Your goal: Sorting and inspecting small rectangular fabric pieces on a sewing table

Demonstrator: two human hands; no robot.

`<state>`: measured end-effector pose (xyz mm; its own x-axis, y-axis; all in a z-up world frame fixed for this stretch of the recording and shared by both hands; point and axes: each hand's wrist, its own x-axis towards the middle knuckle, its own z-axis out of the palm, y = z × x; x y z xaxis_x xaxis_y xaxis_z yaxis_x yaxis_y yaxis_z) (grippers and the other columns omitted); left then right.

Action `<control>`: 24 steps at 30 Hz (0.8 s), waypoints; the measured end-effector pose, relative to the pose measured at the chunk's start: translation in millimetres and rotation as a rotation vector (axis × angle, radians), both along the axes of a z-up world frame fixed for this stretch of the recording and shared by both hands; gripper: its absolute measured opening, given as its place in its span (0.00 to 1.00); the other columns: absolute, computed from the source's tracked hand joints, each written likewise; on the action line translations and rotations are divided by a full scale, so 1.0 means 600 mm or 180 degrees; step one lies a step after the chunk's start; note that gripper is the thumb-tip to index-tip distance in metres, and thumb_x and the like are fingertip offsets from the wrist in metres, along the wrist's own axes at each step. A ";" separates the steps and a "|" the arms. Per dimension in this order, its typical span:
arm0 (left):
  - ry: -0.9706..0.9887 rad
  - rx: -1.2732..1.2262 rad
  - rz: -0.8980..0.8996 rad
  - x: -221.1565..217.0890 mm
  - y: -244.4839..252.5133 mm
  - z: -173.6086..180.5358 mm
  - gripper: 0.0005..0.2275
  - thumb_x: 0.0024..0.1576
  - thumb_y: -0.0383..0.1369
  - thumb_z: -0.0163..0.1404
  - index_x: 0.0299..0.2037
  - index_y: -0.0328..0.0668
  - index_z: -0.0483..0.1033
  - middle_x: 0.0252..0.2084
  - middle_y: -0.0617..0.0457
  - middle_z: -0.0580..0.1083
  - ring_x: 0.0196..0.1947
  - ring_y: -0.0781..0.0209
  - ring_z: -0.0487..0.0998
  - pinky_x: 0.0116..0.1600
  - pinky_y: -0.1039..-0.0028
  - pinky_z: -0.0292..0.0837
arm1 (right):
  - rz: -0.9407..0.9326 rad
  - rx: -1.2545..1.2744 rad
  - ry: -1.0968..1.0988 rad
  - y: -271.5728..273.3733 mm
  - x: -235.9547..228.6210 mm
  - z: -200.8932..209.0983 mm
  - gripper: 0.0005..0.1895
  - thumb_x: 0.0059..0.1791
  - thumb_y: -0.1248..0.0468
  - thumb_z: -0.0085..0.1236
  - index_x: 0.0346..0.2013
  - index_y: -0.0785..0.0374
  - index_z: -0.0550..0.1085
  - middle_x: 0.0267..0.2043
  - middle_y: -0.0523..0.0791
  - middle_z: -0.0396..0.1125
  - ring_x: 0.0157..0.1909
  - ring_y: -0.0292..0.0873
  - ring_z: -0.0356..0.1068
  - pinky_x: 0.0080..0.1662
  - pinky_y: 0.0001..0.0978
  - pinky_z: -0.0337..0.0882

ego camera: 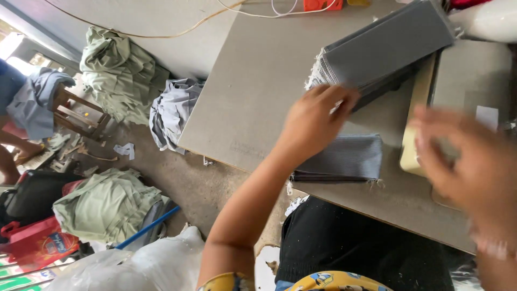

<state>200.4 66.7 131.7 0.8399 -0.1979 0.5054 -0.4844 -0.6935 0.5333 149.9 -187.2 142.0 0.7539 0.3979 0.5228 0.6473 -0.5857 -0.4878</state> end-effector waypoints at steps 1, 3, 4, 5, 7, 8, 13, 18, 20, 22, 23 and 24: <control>0.0117 -0.0009 -0.0020 0.036 -0.035 0.007 0.03 0.62 0.33 0.43 0.39 0.50 0.70 0.34 0.53 0.73 0.33 0.50 0.75 0.31 0.61 0.66 | 0.0002 0.0301 -0.0183 0.006 0.033 0.020 0.09 0.60 0.80 0.58 0.56 0.80 0.77 0.56 0.61 0.74 0.55 0.53 0.75 0.58 0.43 0.73; 0.0260 0.0231 0.0124 0.132 -0.072 -0.032 0.09 0.56 0.37 0.53 0.40 0.47 0.68 0.39 0.48 0.73 0.38 0.41 0.76 0.35 0.53 0.69 | -0.0027 0.0229 -0.0323 0.018 0.109 0.040 0.07 0.64 0.80 0.59 0.57 0.80 0.79 0.56 0.60 0.75 0.55 0.51 0.75 0.58 0.40 0.74; 0.0420 0.0489 0.0275 0.180 -0.093 -0.048 0.20 0.50 0.42 0.63 0.42 0.43 0.66 0.43 0.43 0.74 0.44 0.32 0.78 0.40 0.45 0.72 | -0.0050 0.0178 -0.0442 0.021 0.147 0.053 0.06 0.67 0.80 0.61 0.58 0.81 0.81 0.57 0.59 0.76 0.55 0.49 0.75 0.57 0.38 0.74; 0.0391 0.0482 0.0262 0.193 -0.091 -0.043 0.20 0.50 0.42 0.63 0.42 0.43 0.66 0.43 0.43 0.74 0.44 0.32 0.78 0.40 0.45 0.72 | -0.0063 0.0170 -0.0471 0.024 0.180 0.051 0.06 0.67 0.80 0.61 0.58 0.81 0.81 0.57 0.59 0.76 0.55 0.49 0.75 0.57 0.38 0.74; 0.1316 0.0689 0.0462 0.218 -0.087 -0.032 0.12 0.55 0.43 0.53 0.38 0.43 0.79 0.44 0.44 0.81 0.44 0.37 0.80 0.43 0.50 0.72 | -0.0038 0.0167 -0.0166 0.025 0.247 0.049 0.05 0.64 0.75 0.60 0.53 0.74 0.82 0.48 0.53 0.76 0.49 0.44 0.75 0.50 0.37 0.74; 0.1292 0.0691 0.0447 0.223 -0.087 -0.035 0.12 0.55 0.43 0.53 0.38 0.43 0.79 0.44 0.44 0.81 0.44 0.37 0.80 0.43 0.50 0.72 | -0.0055 0.0166 -0.0188 0.037 0.244 0.067 0.05 0.64 0.75 0.60 0.53 0.74 0.82 0.48 0.53 0.76 0.49 0.44 0.75 0.50 0.37 0.74; 0.0609 0.0288 0.0459 0.242 -0.081 -0.071 0.12 0.62 0.38 0.40 0.38 0.39 0.74 0.40 0.35 0.80 0.42 0.27 0.77 0.42 0.44 0.67 | -0.0124 -0.0256 0.0944 0.046 0.315 0.002 0.26 0.44 0.73 0.50 0.55 0.55 0.79 0.54 0.45 0.75 0.55 0.42 0.72 0.58 0.33 0.66; -0.0999 0.0856 0.0688 0.222 -0.093 -0.078 0.15 0.62 0.49 0.40 0.38 0.46 0.63 0.25 0.48 0.75 0.24 0.39 0.77 0.27 0.49 0.66 | -0.0561 -0.0870 -0.0560 0.032 0.349 -0.064 0.22 0.40 0.61 0.66 0.49 0.59 0.81 0.47 0.52 0.76 0.47 0.58 0.74 0.47 0.51 0.71; -0.1771 0.1141 0.0686 0.197 -0.084 -0.062 0.20 0.58 0.56 0.44 0.35 0.46 0.64 0.20 0.54 0.71 0.19 0.46 0.75 0.22 0.54 0.64 | -0.0852 -0.0970 -0.1105 0.018 0.349 -0.069 0.24 0.38 0.55 0.75 0.45 0.61 0.83 0.39 0.52 0.77 0.40 0.58 0.76 0.41 0.49 0.73; -0.1776 0.1417 0.1196 0.165 -0.062 -0.041 0.06 0.54 0.30 0.51 0.40 0.48 0.72 0.32 0.51 0.71 0.29 0.45 0.75 0.31 0.57 0.71 | -0.0845 -0.0425 -0.0729 0.016 0.321 -0.044 0.20 0.41 0.75 0.60 0.48 0.65 0.80 0.40 0.55 0.71 0.44 0.59 0.71 0.44 0.51 0.70; -0.1794 0.1414 0.1193 0.152 -0.050 -0.032 0.06 0.54 0.30 0.51 0.40 0.48 0.72 0.32 0.51 0.71 0.29 0.45 0.75 0.31 0.57 0.71 | -0.0854 -0.0421 -0.0746 0.020 0.293 -0.027 0.20 0.41 0.75 0.60 0.48 0.65 0.80 0.40 0.55 0.71 0.44 0.59 0.71 0.44 0.51 0.70; -0.1055 0.0923 0.1332 0.139 -0.038 -0.024 0.09 0.51 0.29 0.51 0.42 0.48 0.73 0.39 0.48 0.70 0.34 0.41 0.74 0.35 0.54 0.72 | -0.1059 -0.0661 -0.1074 0.024 0.264 -0.011 0.17 0.44 0.73 0.63 0.47 0.65 0.77 0.42 0.51 0.72 0.43 0.53 0.72 0.43 0.44 0.72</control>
<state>283.6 44.1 117.4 0.6832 -0.0537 0.7282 -0.2472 -0.9554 0.1615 308.3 -173.0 135.3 0.6604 0.2866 0.6941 0.5109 -0.8489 -0.1356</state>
